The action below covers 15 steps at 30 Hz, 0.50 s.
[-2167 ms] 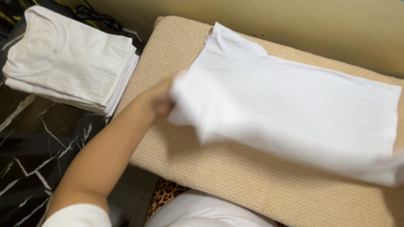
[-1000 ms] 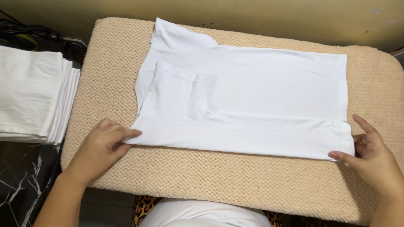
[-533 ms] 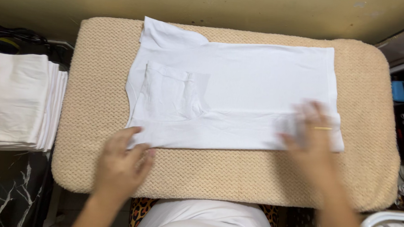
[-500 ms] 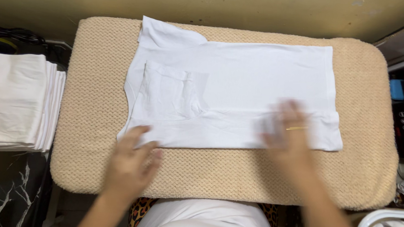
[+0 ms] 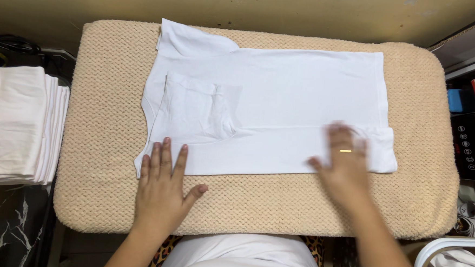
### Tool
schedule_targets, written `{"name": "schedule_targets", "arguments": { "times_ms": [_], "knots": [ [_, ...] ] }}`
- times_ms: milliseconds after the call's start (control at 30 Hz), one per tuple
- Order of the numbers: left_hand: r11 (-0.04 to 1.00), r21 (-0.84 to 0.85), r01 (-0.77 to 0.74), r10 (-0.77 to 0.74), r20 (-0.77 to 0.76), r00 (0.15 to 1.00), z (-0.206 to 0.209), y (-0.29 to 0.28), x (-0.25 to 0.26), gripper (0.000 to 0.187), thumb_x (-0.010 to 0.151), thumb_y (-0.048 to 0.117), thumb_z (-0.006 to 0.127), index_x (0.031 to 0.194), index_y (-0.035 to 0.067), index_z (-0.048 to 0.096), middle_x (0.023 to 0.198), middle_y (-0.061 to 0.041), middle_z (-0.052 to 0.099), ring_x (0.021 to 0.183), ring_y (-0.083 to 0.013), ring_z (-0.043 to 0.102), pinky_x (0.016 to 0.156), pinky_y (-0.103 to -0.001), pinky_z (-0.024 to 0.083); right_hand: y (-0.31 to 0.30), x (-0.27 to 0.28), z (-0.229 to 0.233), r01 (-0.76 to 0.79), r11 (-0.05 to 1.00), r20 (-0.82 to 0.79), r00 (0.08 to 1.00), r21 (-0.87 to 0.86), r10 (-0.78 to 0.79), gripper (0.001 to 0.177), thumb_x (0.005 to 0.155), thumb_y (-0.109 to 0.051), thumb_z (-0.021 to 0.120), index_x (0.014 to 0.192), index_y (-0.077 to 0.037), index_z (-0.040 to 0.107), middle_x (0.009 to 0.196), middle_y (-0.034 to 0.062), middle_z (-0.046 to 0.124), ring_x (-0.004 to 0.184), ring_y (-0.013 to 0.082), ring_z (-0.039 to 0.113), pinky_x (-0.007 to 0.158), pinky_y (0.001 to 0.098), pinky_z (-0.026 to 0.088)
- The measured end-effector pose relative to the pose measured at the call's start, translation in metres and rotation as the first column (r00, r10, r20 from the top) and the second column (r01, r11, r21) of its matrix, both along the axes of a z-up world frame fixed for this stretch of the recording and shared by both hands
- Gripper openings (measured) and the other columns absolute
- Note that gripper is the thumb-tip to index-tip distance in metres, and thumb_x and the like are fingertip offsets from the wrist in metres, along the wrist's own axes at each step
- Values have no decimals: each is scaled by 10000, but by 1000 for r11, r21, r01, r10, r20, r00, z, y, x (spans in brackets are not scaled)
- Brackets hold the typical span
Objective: The person folds white t-shirts one at a time on a padded folding board, smoothing each shirt flat, folding in the sleeves and sides, then folding it into a rectangle and stacking it on a pile beside the board. They take each new crumpled shirt from a laundry basket and place the finished shirt on the stack.
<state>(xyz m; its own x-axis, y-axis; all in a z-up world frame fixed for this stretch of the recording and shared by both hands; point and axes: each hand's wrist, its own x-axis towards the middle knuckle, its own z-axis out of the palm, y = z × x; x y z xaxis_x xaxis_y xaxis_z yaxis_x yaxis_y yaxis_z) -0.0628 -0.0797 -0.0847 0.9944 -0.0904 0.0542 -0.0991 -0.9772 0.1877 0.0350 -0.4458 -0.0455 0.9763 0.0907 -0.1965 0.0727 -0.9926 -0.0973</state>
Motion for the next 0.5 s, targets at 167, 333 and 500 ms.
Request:
{"name": "schedule_targets", "arguments": {
  "times_ms": [167,333,500],
  "knots": [
    [999,-37,-10,11,48,999,1,3,-1,990,875,793,374,1532,53,341,1611,-329,148,1501,-471,112,1201,-566,93,-75,13,4,123,988,67,991,-93,-117,954,954,-719,181,1629,-46,175,1723,142,88,1555,344,7,1139,581,-36],
    [999,-29,-24,24,3,1000,7,0,2,995,826,837,413,1527,134,339,1580,-336,148,1478,-488,87,1177,-571,75,-46,30,26,220,972,189,961,-88,-200,751,983,-576,508,1514,-47,476,1641,170,333,1506,404,262,1196,584,209],
    [999,-44,-28,26,-59,998,9,-1,3,1006,809,850,416,1539,166,309,1625,-334,110,1521,-496,36,1187,-596,54,73,63,21,-307,807,253,946,505,201,408,935,-278,715,1282,-65,688,1513,188,515,1366,374,485,1070,459,430]
  ]
}}
